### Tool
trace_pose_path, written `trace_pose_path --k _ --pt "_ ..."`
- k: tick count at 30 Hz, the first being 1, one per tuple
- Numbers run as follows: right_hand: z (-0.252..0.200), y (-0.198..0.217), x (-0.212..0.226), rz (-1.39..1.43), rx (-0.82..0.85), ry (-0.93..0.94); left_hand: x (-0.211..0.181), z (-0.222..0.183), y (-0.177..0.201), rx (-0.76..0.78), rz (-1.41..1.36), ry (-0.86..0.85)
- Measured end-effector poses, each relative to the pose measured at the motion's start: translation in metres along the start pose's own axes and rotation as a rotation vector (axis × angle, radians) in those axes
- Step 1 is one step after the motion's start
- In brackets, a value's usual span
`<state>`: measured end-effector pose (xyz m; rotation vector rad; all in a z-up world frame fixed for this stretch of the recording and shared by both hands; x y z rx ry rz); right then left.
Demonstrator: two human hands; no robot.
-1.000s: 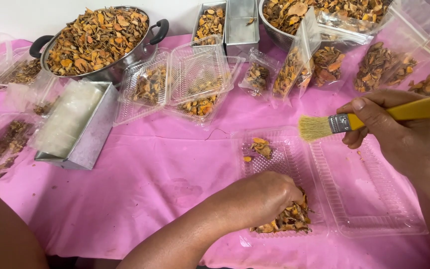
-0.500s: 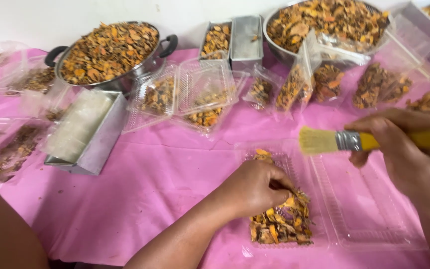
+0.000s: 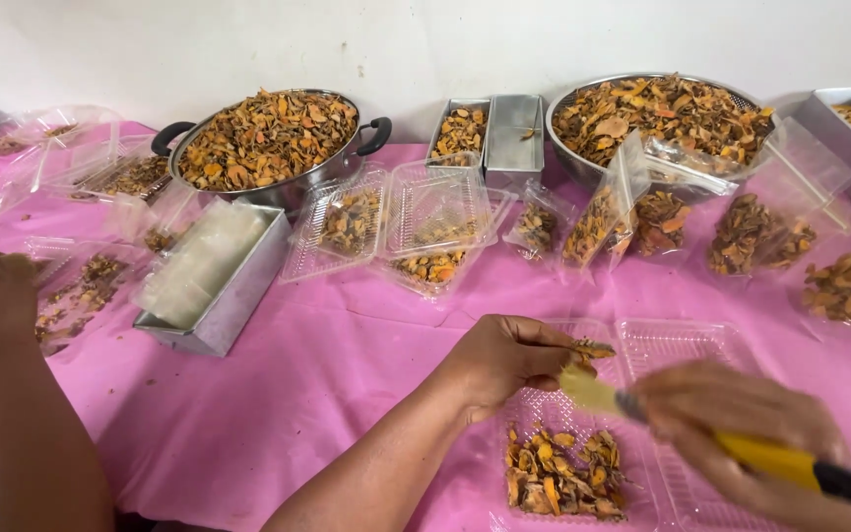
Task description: Sorting dried herbs and placing them into plastic containers using hands and a brush for arrangement.
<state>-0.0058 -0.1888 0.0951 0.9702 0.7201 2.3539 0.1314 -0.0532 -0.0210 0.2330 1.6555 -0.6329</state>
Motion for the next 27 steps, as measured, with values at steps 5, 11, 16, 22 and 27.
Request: trace_pose_path --k 5,11,16,22,27 --pt "0.004 0.056 -0.052 0.097 -0.356 -0.381 -0.007 -0.002 -0.011 0.13 -0.036 -0.041" --pt "0.002 0.06 -0.084 0.649 -0.499 -0.304 -0.047 -0.024 -0.03 0.212 0.343 -0.174" --pt "0.011 0.043 -0.102 0.589 -0.217 -0.31 -0.052 -0.024 -0.034 0.235 0.315 -0.261" --pt "0.025 0.051 -0.098 0.751 -0.237 -0.226 -0.039 -0.016 -0.028 0.229 0.269 -0.32" --pt "0.024 0.019 -0.109 0.932 -0.089 -0.428 -0.052 -0.024 -0.027 0.184 0.381 -0.34"
Point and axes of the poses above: each hand's wrist, its own z-axis towards the middle knuckle, its own y-axis out of the back of the hand, x = y × z, the point moved 10 cm from there along z, towards the middle knuckle, and after that the axes turned 6 degrees about -y, right-handed, at the moved point
